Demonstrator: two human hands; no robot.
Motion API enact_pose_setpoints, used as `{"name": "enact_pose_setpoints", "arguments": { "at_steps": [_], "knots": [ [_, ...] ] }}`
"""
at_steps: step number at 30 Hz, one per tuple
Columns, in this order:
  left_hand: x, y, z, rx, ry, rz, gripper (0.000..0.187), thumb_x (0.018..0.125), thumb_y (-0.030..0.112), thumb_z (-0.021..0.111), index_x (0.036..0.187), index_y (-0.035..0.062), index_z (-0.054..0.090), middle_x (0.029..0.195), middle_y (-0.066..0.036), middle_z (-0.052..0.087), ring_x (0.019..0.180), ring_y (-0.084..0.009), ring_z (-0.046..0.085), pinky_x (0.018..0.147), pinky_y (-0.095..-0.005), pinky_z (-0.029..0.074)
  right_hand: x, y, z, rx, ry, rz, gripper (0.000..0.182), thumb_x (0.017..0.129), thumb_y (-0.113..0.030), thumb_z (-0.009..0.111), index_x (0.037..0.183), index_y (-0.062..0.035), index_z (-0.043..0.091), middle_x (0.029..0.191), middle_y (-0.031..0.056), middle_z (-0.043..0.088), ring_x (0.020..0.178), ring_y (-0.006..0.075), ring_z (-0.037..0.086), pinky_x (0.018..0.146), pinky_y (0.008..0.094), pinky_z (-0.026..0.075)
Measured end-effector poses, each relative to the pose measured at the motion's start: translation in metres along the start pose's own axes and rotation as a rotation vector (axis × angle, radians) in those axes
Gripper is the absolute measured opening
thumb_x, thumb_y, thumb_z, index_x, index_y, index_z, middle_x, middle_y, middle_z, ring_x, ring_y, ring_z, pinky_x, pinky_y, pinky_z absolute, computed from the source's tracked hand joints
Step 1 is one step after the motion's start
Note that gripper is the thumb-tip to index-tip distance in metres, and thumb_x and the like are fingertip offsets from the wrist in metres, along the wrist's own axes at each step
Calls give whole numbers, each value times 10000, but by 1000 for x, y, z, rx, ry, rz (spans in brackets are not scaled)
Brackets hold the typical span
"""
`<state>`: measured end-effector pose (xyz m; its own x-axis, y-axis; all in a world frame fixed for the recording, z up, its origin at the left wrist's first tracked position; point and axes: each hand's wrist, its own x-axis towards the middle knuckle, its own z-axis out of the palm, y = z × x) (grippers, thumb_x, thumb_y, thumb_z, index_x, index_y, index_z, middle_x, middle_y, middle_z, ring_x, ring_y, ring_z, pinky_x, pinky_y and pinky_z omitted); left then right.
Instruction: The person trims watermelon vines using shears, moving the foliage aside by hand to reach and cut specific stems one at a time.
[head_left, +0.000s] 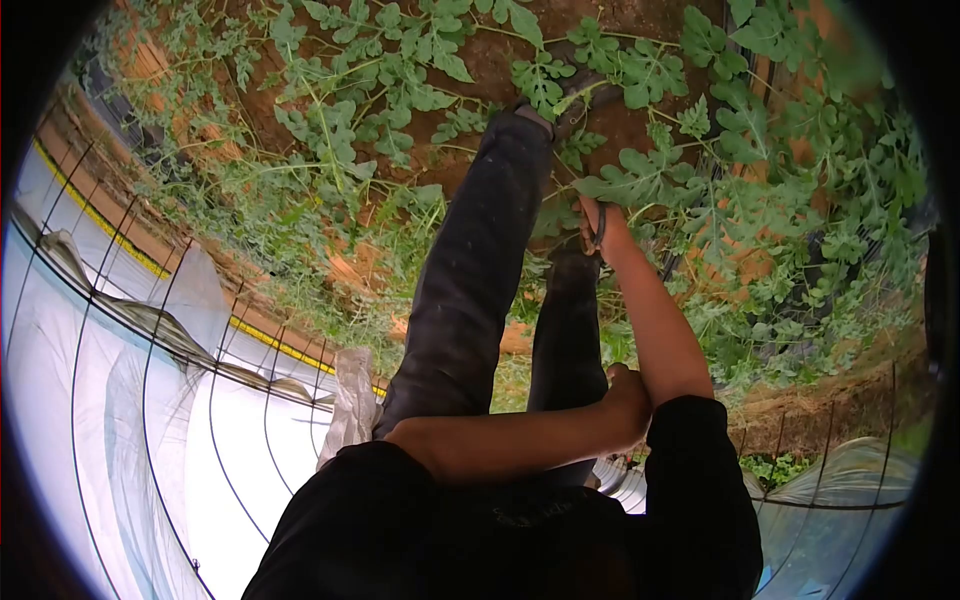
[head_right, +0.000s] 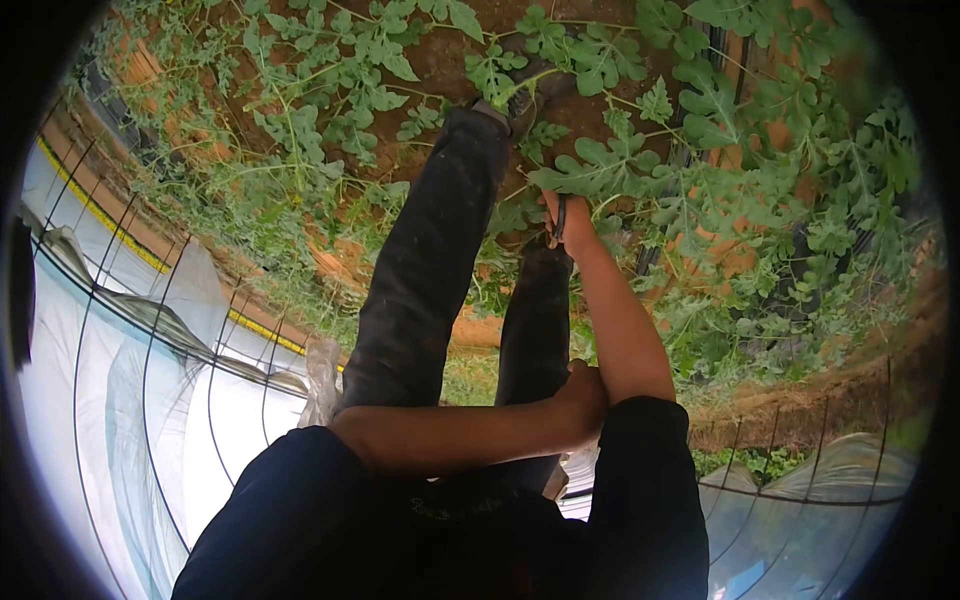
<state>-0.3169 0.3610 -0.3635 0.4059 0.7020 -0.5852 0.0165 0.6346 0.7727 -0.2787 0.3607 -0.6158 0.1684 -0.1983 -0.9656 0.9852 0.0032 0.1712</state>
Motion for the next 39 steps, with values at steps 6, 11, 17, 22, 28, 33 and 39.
{"name": "enact_pose_setpoints", "arguments": {
  "at_steps": [6,11,17,22,28,33,39],
  "knots": [
    [-3,-1,0,-62,11,-14,463,889,357,513,1305,157,550,1276,-103,571,1176,-301,535,879,-534,423,29,61,26,-692,-91,-272,611,861,-624,549,811,-16,578,546,65,470,494,183,497,504,343,410],
    [6,4,13,-49,-19,18,464,876,339,531,1302,158,552,1276,-91,572,1172,-298,539,866,-517,423,-1,55,30,-801,-427,62,649,849,-664,528,850,-22,623,496,42,433,446,175,460,457,356,367],
    [19,1,18,-82,-4,1,319,845,257,579,1140,157,648,1094,-78,633,1025,-259,600,762,-472,424,-25,34,12,-720,-468,254,697,858,-676,495,952,-2,644,455,5,381,381,147,399,412,340,323],
    [17,-5,32,21,55,36,280,824,232,600,1081,141,665,1034,-66,641,984,-270,604,761,-466,422,-65,49,-11,-515,-504,232,668,876,-651,505,976,-2,629,505,-18,393,434,109,385,426,304,319],
    [34,1,92,44,-170,9,330,796,315,640,1066,126,659,1065,-82,609,1028,-239,583,768,-445,433,-156,96,-49,310,-512,212,587,936,-594,448,1051,-34,583,538,-51,385,434,64,321,409,228,266],
    [5,11,112,124,262,78,358,751,354,689,982,83,662,977,-73,592,985,-260,555,809,-475,425,-211,155,-73,866,-354,62,471,972,-516,441,1049,-75,589,551,-56,365,462,69,333,411,223,269],
    [-18,75,147,164,402,191,334,753,327,686,942,53,662,937,-77,590,1047,-285,493,994,-630,285,-259,172,-83,1184,-79,-222,337,969,-423,517,1008,-97,594,583,-46,366,499,84,358,431,231,287]
  ]
}}
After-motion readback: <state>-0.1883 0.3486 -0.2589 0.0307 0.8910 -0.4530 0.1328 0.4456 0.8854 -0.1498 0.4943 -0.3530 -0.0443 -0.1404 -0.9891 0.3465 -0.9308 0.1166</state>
